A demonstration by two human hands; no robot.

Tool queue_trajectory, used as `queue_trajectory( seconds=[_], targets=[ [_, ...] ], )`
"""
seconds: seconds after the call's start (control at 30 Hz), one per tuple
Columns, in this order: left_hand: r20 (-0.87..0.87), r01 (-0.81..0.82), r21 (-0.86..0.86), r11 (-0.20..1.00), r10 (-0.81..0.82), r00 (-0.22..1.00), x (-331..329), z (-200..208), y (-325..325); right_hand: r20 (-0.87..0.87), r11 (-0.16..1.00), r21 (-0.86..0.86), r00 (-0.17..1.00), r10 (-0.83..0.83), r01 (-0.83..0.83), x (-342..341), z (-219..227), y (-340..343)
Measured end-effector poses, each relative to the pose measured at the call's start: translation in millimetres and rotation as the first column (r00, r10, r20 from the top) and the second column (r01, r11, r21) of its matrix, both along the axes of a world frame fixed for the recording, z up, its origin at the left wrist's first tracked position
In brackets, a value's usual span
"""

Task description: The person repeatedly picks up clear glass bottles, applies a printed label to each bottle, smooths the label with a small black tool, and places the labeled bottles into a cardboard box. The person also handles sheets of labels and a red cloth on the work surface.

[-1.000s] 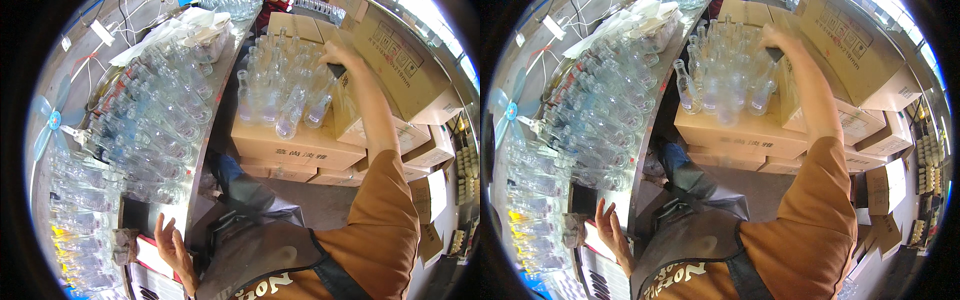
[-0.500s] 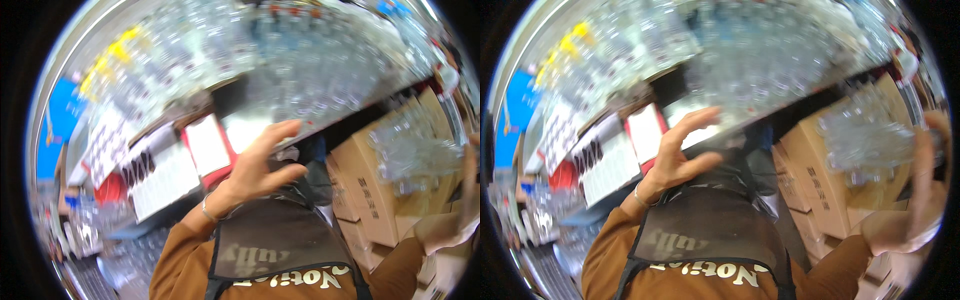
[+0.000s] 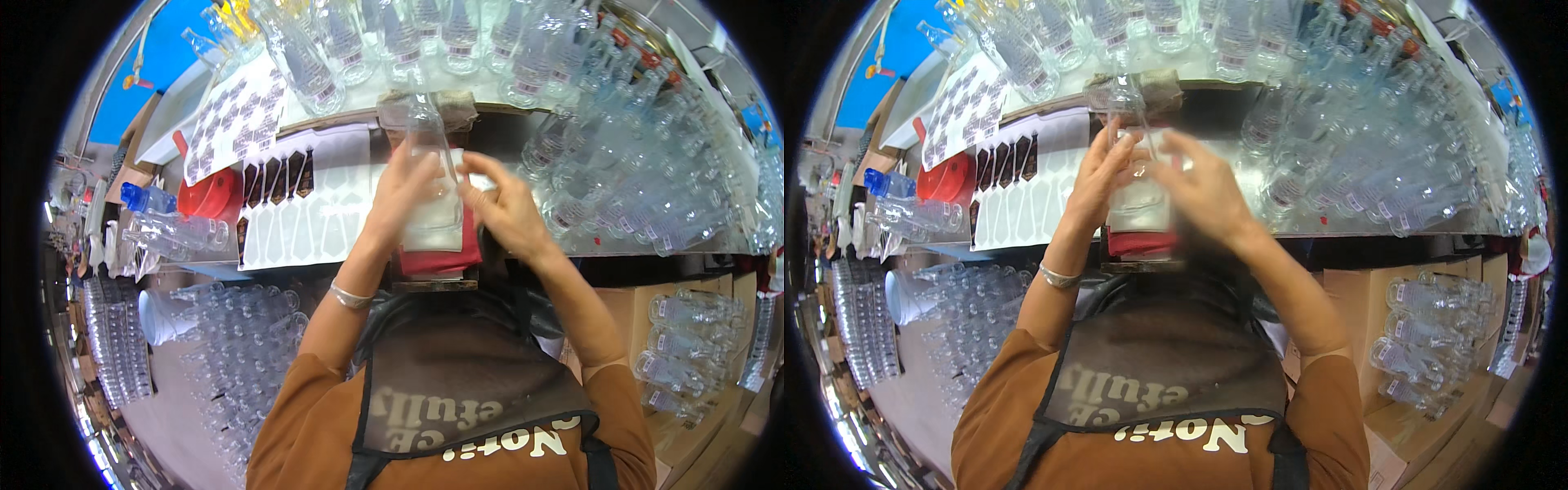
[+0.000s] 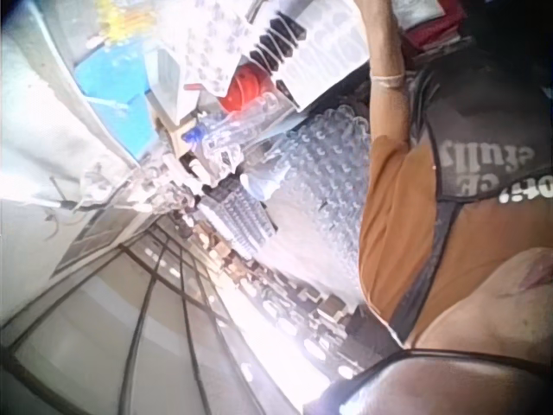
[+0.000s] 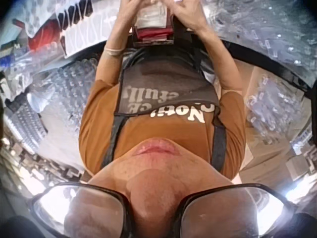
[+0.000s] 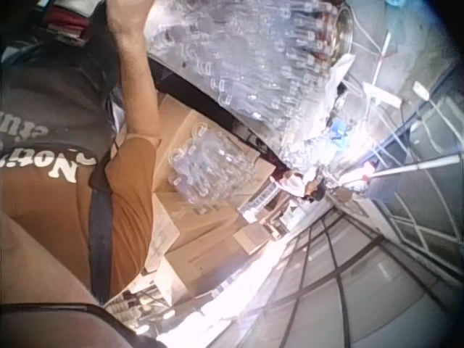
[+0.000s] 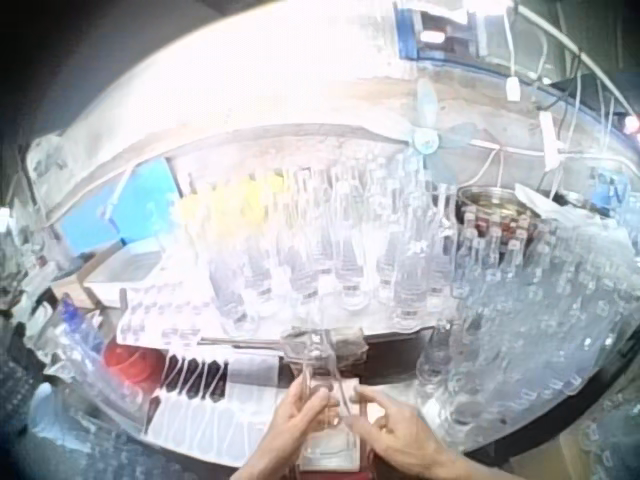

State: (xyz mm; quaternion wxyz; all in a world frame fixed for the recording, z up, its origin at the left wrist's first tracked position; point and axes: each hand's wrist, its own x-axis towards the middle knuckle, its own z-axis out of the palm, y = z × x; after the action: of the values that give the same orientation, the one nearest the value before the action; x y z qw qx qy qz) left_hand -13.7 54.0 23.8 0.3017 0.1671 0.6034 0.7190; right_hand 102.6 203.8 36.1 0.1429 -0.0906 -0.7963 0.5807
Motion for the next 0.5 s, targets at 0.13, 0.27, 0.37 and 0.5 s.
queue_trajectory(
  seconds=[0.13, 0.27, 0.37, 0.5],
  targets=[
    [-0.353, -0.166, -0.015, 0.986, 0.15, 0.924, 8.0, -20.3, -2.8, 0.067, 0.998, -0.034, 0.996, 0.055, -0.052, 3.0, -24.7, -19.6],
    [-0.535, -0.17, -0.15, 0.974, 0.064, 0.843, 27.4, -10.2, -22.5, 0.115, 0.998, -0.047, 0.992, 0.05, -0.044, 4.4, -21.7, -18.5],
    [-0.531, -0.141, -0.166, 0.976, 0.032, 0.847, 35.0, -8.9, -23.1, 0.108, 0.999, -0.017, 0.994, 0.03, -0.028, 3.7, -19.5, -20.8],
    [-0.218, -0.082, 0.015, 0.997, 0.083, 0.972, 30.1, -15.1, -15.7, -0.021, 0.98, 0.197, 1.0, 0.006, -0.001, 5.6, -11.3, -23.4]
  ],
)
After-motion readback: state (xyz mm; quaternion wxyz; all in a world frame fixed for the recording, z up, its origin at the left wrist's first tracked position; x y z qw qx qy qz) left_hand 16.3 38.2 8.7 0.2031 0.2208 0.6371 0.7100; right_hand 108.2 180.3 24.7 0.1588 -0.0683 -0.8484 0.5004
